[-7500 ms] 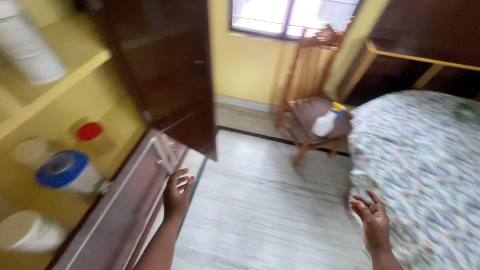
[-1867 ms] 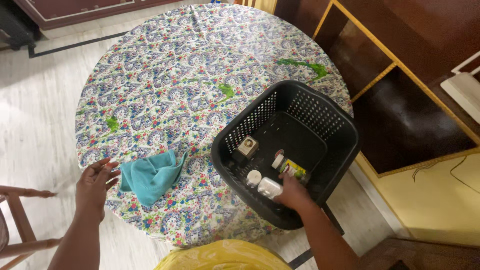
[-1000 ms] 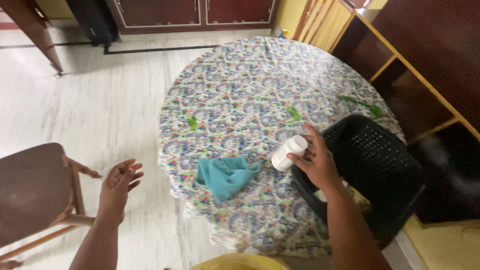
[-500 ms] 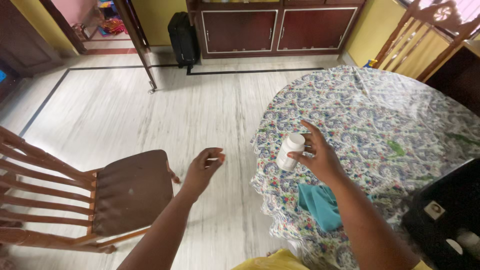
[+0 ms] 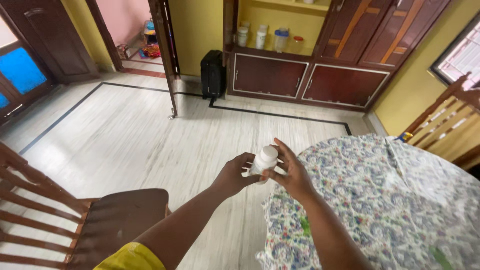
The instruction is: The person picks up various containers from a basket on a table, walks to a wall cabinet, and places them on shelves. The person repeats this process for multiple containers, including a clear rectangular container, a red-lidded jar, and several smaller jars, then closes the cabinet.
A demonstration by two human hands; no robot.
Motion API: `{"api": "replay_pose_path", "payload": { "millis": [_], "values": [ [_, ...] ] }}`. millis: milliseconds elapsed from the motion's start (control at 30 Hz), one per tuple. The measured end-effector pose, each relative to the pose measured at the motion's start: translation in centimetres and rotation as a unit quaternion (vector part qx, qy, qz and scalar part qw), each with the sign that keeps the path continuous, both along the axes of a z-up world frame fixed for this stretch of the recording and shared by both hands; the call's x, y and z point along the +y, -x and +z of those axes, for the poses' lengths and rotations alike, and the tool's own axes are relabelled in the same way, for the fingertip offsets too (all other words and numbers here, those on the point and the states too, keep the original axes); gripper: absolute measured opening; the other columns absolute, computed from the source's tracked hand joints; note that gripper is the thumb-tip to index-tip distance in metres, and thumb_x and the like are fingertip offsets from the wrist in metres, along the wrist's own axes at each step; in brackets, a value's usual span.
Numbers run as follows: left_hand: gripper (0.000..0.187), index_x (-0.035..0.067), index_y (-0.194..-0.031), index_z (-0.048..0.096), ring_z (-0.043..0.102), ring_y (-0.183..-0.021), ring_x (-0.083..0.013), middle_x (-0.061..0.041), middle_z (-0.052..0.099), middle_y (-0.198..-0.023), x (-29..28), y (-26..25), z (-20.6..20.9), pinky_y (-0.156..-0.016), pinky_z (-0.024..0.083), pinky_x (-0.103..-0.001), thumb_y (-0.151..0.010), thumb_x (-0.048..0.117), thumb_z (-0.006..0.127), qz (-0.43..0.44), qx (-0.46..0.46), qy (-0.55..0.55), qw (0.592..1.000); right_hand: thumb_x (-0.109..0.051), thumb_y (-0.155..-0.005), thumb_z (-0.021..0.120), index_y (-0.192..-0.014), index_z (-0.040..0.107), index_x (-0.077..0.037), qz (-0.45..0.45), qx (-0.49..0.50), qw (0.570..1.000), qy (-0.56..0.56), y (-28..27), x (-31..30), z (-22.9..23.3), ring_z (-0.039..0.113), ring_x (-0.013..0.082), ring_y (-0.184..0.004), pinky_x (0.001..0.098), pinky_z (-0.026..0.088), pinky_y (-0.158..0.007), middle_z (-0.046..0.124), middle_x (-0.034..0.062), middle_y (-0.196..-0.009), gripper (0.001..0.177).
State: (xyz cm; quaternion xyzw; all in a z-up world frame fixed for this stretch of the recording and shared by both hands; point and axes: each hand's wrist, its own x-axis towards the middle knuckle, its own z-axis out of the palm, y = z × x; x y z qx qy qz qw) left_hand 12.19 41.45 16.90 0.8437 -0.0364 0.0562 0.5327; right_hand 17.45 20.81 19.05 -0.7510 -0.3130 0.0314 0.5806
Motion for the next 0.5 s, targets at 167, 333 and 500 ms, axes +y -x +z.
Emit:
{"api": "replay_pose_path", "payload": {
  "millis": [167, 333, 500],
  "values": [
    [0.063, 0.008, -0.130, 0.061, 0.072, -0.114, -0.0219, -0.010, 0.074, -0.121, 3.5, -6.8, -0.6, -0.098, 0.058, -0.036, -0.077, 0.034, 0.086, 0.030, -0.017, 0.070, 0.997, -0.022, -0.087, 0.075, -0.154, 0.042, -0.010, 0.041, 0.139, 0.989, -0.013, -8.0, 3.4, -2.7, 0.063, 0.0227, -0.127, 0.0412, 0.054, -0.106, 0.063, 0.0129, -0.142, 0.076],
    [0.062, 0.007, -0.131, 0.060, 0.071, -0.115, -0.0230, -0.011, 0.073, -0.122, 8.3, -14.1, -0.7, -0.098, 0.057, -0.037, -0.079, 0.031, 0.084, 0.022, -0.016, 0.073, 0.997, -0.024, -0.091, 0.073, -0.147, 0.053, -0.004, 0.022, 0.127, 0.992, 0.005, -15.3, 8.0, -4.2, 0.065, 0.0203, -0.125, 0.0385, 0.053, -0.105, 0.069, 0.0110, -0.135, 0.063],
    [0.062, 0.008, -0.131, 0.060, 0.069, -0.117, -0.0234, -0.012, 0.072, -0.124, 14.8, -22.3, 0.6, -0.099, 0.056, -0.037, -0.079, 0.032, 0.085, -0.005, -0.019, 0.030, 0.999, -0.026, -0.092, 0.072, -0.144, 0.054, -0.004, 0.017, 0.101, 0.995, -0.016, -22.8, 14.4, -2.5, 0.067, 0.0202, -0.119, 0.0370, 0.053, -0.103, 0.071, 0.0108, -0.127, 0.060]
  ]
}}
